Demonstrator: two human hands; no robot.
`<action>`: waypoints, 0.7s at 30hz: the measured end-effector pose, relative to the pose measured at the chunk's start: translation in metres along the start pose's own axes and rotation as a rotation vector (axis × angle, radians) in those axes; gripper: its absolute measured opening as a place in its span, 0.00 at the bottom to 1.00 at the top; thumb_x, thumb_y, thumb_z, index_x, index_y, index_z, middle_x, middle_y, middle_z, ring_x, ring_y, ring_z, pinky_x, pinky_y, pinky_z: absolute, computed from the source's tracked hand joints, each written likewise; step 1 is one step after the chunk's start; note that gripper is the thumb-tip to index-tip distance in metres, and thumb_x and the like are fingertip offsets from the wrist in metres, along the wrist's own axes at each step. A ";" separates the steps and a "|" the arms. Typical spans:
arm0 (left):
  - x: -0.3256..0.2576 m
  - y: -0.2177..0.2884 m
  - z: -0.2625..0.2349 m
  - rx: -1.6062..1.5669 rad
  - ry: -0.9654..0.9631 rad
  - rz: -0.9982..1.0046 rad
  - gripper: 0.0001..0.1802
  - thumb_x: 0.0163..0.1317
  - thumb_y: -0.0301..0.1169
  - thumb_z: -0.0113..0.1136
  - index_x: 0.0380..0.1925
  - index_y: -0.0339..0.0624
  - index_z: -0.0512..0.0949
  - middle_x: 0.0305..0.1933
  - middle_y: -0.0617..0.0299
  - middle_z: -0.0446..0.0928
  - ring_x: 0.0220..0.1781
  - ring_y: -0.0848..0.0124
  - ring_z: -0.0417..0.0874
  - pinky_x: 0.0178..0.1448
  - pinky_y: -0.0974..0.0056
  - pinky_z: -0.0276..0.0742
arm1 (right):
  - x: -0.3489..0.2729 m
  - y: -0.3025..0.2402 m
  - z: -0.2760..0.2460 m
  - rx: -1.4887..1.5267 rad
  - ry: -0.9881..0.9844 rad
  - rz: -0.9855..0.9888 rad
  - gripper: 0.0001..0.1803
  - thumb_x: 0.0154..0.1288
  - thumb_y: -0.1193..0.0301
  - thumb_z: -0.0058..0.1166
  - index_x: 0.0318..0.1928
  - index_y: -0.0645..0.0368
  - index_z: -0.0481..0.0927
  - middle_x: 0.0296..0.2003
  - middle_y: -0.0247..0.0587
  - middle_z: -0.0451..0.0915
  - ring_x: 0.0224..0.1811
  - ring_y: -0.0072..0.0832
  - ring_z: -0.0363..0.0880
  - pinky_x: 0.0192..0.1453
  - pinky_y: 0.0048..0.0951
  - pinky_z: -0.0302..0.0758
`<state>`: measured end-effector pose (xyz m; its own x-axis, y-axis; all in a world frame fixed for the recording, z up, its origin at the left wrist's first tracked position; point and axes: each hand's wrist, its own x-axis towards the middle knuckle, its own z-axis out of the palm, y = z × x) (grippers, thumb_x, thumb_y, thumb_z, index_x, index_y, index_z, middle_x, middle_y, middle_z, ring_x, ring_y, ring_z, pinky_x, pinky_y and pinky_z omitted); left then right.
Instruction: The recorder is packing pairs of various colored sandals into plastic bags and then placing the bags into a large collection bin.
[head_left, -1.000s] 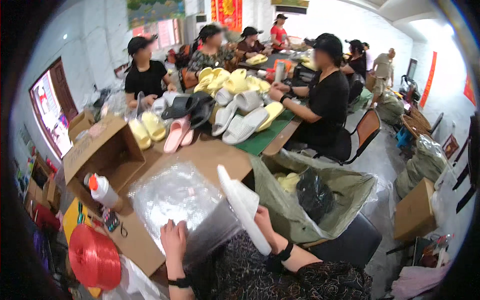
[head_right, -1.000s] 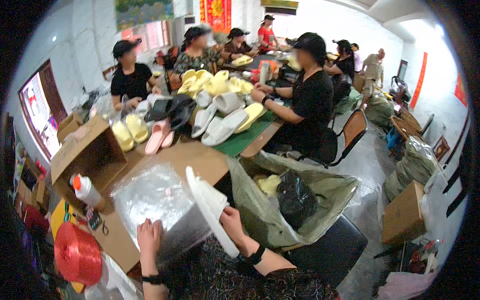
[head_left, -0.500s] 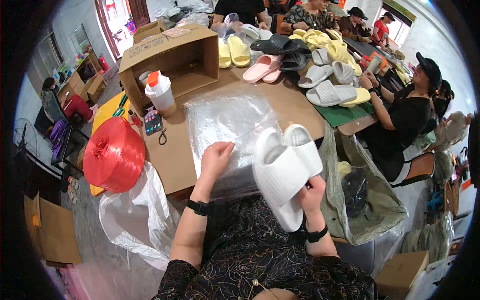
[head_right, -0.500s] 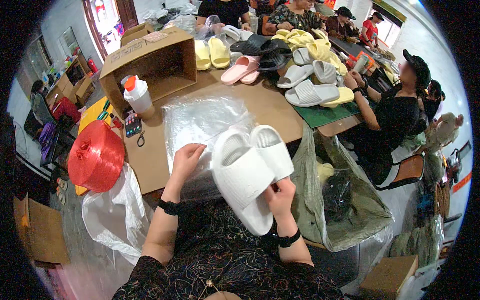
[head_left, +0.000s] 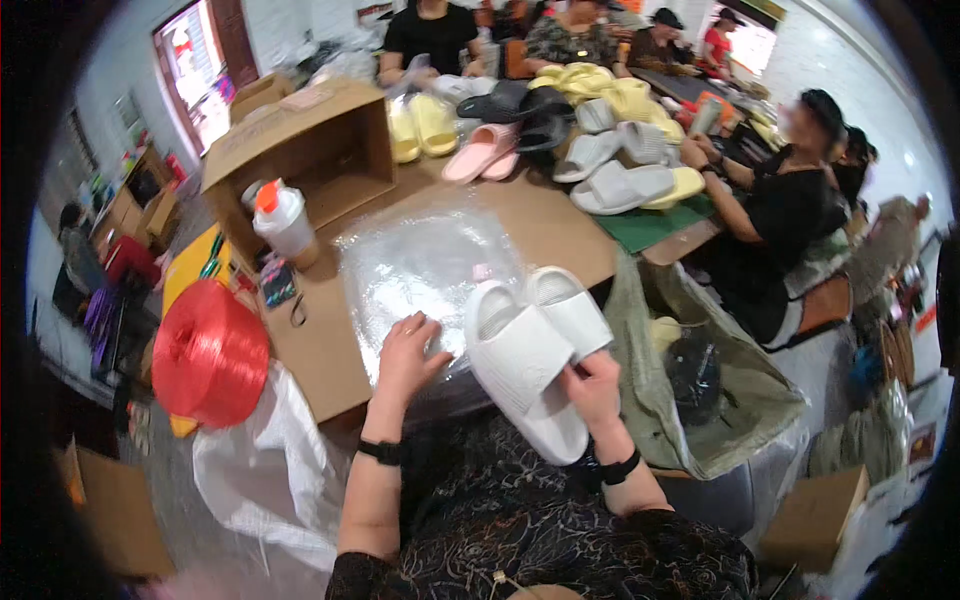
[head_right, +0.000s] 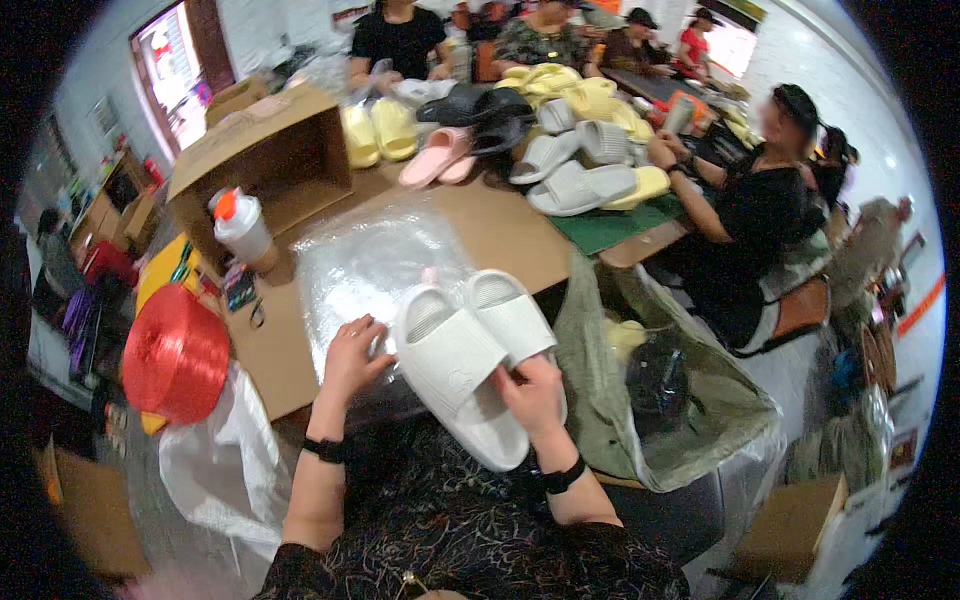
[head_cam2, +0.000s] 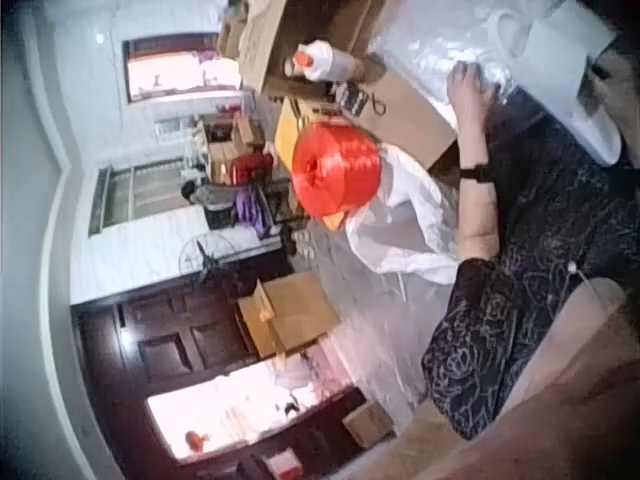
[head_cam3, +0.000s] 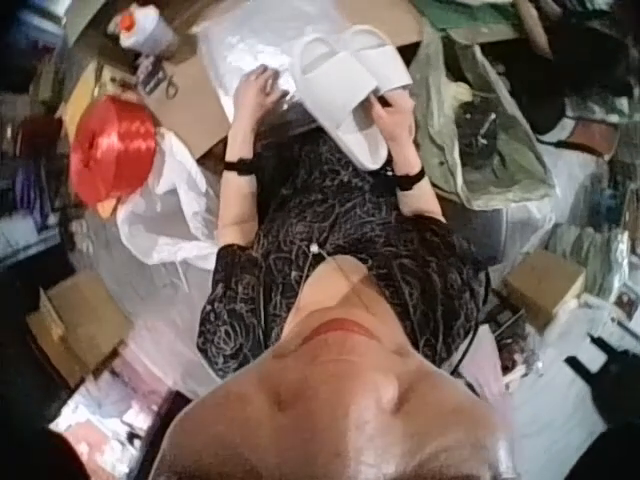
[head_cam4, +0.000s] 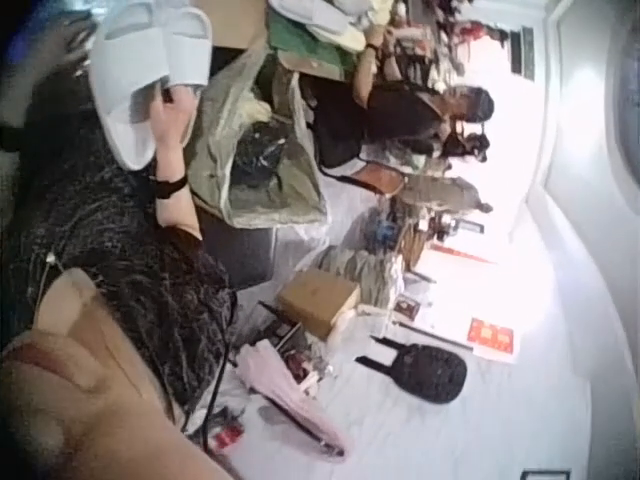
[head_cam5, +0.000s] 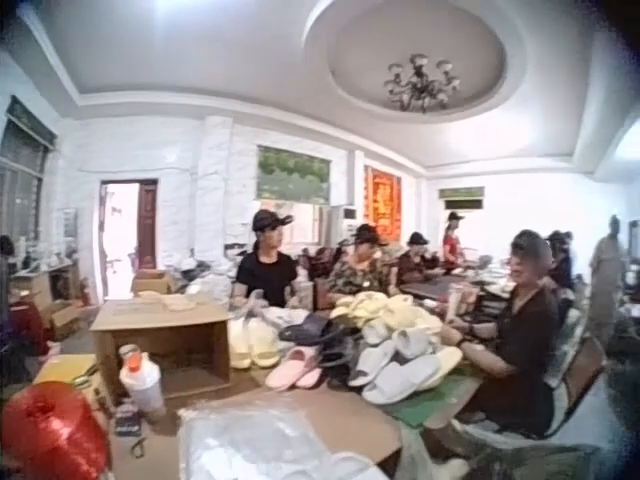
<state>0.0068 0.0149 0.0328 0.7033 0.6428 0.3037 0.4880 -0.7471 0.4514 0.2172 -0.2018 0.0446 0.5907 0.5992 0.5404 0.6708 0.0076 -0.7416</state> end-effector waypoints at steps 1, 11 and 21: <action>-0.002 -0.004 -0.002 0.006 -0.003 0.005 0.29 0.47 0.38 0.74 0.51 0.44 0.81 0.61 0.46 0.76 0.64 0.47 0.74 0.66 0.50 0.72 | 0.001 -0.006 0.002 0.003 -0.024 -0.017 0.09 0.56 0.74 0.68 0.30 0.68 0.83 0.25 0.48 0.80 0.24 0.36 0.79 0.30 0.33 0.74; 0.000 0.013 -0.007 -0.168 0.029 -0.172 0.14 0.59 0.34 0.62 0.44 0.44 0.85 0.53 0.51 0.83 0.56 0.52 0.82 0.60 0.52 0.76 | -0.017 -0.010 0.018 0.182 -0.280 -0.068 0.11 0.56 0.70 0.71 0.30 0.65 0.83 0.23 0.47 0.80 0.21 0.37 0.78 0.27 0.35 0.73; 0.007 0.007 -0.011 -0.584 0.050 -0.161 0.15 0.68 0.30 0.58 0.52 0.38 0.83 0.56 0.47 0.82 0.59 0.57 0.83 0.62 0.61 0.76 | -0.008 -0.003 0.011 -0.082 -0.255 -0.108 0.11 0.53 0.68 0.67 0.27 0.63 0.83 0.24 0.48 0.80 0.25 0.44 0.81 0.29 0.41 0.76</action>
<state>0.0093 0.0161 0.0478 0.6120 0.7580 0.2256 0.2122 -0.4322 0.8764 0.2056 -0.1972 0.0383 0.3888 0.7803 0.4899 0.7639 0.0242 -0.6449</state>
